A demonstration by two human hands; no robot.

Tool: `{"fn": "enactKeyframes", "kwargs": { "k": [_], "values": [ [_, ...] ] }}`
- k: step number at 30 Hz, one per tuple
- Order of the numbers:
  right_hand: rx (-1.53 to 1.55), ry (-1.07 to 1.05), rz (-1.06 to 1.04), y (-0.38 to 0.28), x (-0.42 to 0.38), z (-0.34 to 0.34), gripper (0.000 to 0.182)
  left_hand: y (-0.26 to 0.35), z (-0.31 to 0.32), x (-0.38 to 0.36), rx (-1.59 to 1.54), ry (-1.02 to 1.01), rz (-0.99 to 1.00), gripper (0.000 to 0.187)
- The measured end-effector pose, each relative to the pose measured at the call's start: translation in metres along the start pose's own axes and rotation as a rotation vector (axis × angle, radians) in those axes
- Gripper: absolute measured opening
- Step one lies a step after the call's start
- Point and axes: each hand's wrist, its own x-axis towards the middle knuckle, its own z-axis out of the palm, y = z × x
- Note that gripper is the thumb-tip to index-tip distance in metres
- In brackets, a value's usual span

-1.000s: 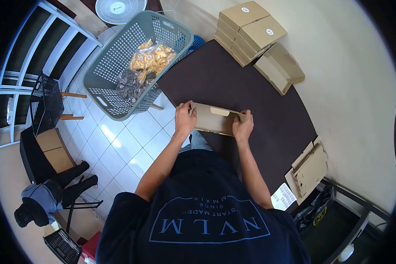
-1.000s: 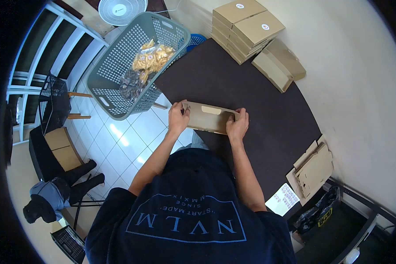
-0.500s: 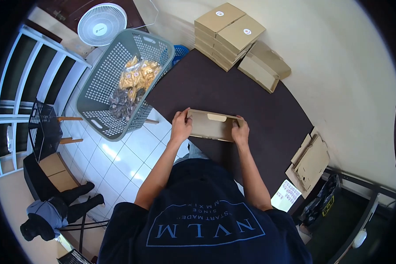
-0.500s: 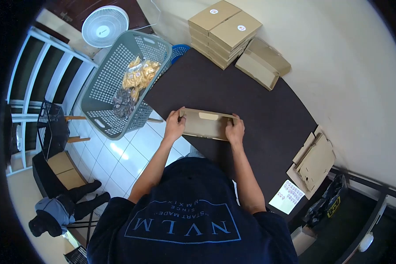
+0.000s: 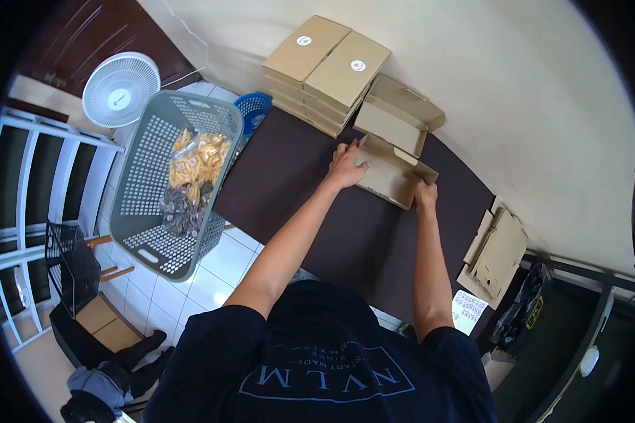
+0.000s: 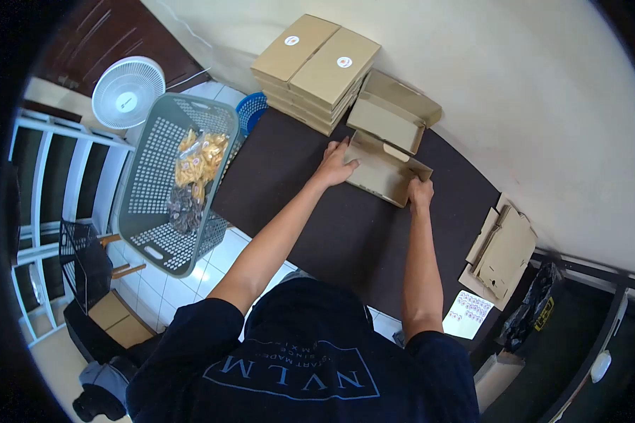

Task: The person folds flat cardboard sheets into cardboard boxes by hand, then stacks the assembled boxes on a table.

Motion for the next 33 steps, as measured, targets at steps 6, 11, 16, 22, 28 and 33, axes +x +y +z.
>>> {"fn": "enactKeyframes", "kwargs": {
  "k": [6,11,16,22,28,33],
  "values": [
    [0.162,-0.076,0.164,0.008,0.071,0.021,0.045,0.021,0.005,0.008,-0.097,0.191,0.146,0.076],
    [0.279,-0.099,0.202,-0.024,0.069,0.032,0.028,0.029,0.010,-0.030,0.029,0.469,0.254,0.058],
    [0.318,-0.074,0.160,-0.049,0.047,0.033,0.041,-0.001,0.025,-0.026,-0.073,0.222,0.300,0.053],
    [0.149,-0.001,0.091,-0.062,0.013,0.010,0.063,-0.002,0.009,-0.039,-0.097,0.059,0.257,0.059],
    [0.107,0.210,-0.066,-0.001,-0.022,-0.045,0.046,-0.029,-0.002,-0.074,-0.338,0.081,0.177,0.049],
    [-0.243,0.737,-0.123,0.101,-0.041,-0.156,0.032,-0.085,-0.059,-0.153,-0.539,0.128,-0.134,0.046]
  ]
}}
